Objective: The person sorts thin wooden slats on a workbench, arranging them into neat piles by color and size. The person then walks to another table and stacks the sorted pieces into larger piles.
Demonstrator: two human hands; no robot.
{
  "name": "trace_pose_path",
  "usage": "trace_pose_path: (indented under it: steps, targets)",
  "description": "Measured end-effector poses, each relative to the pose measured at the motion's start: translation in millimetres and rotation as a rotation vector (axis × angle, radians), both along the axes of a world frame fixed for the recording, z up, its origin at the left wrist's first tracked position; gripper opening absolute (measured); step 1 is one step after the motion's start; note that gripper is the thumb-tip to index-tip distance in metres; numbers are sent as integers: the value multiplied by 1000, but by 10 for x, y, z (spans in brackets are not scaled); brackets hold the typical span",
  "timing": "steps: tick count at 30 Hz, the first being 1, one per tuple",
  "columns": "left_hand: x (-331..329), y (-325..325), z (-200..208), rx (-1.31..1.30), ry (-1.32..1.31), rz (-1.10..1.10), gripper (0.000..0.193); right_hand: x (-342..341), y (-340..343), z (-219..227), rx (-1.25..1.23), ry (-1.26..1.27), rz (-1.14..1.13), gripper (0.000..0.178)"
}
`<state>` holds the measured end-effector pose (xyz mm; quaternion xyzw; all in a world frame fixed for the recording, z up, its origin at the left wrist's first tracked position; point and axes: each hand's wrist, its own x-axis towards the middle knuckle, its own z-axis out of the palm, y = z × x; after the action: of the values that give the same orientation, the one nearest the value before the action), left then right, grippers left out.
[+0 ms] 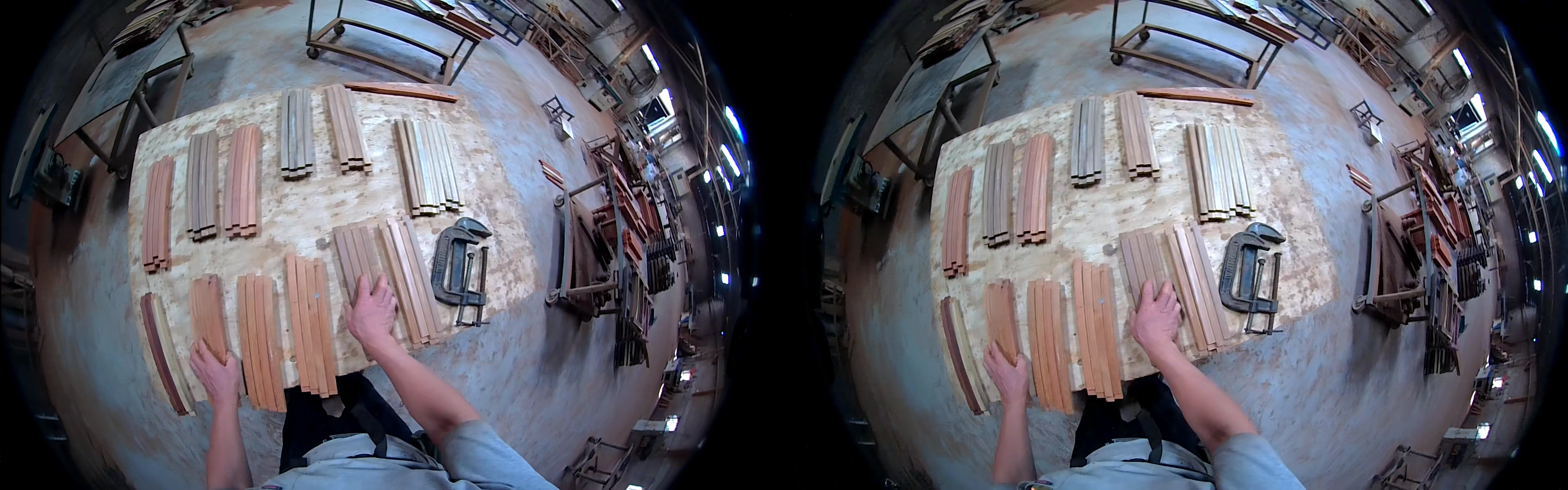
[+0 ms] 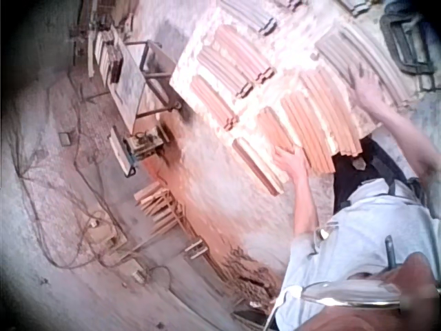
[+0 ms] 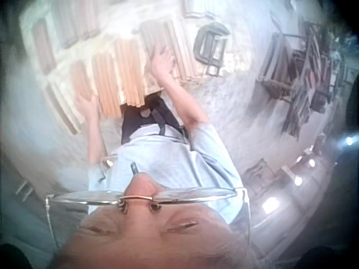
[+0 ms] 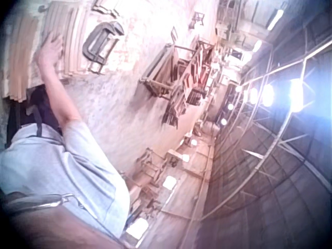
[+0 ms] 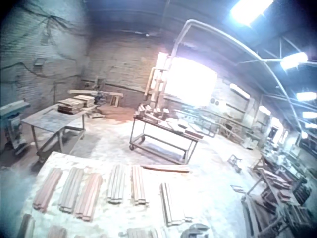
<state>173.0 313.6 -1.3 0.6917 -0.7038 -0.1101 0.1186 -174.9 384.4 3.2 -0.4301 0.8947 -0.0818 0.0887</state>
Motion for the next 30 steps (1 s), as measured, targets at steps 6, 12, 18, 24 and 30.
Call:
trace_pose_path:
  steps: [6,12,18,24,30]
  targets:
    - [-1,24,74,27,-21,43,71,4,-21,60,7,-23,-7,75]
    - [-264,133,266,20,14,-181,73,-25,23,26,-17,6,-14,76]
    - [-747,405,133,99,36,-276,72,-27,26,29,-56,11,-8,76]
    - [-901,430,202,102,-58,-207,75,-13,-9,-37,35,-10,-31,75]
    - [-945,360,77,-37,-49,-212,73,2,-13,25,32,-10,-32,77]
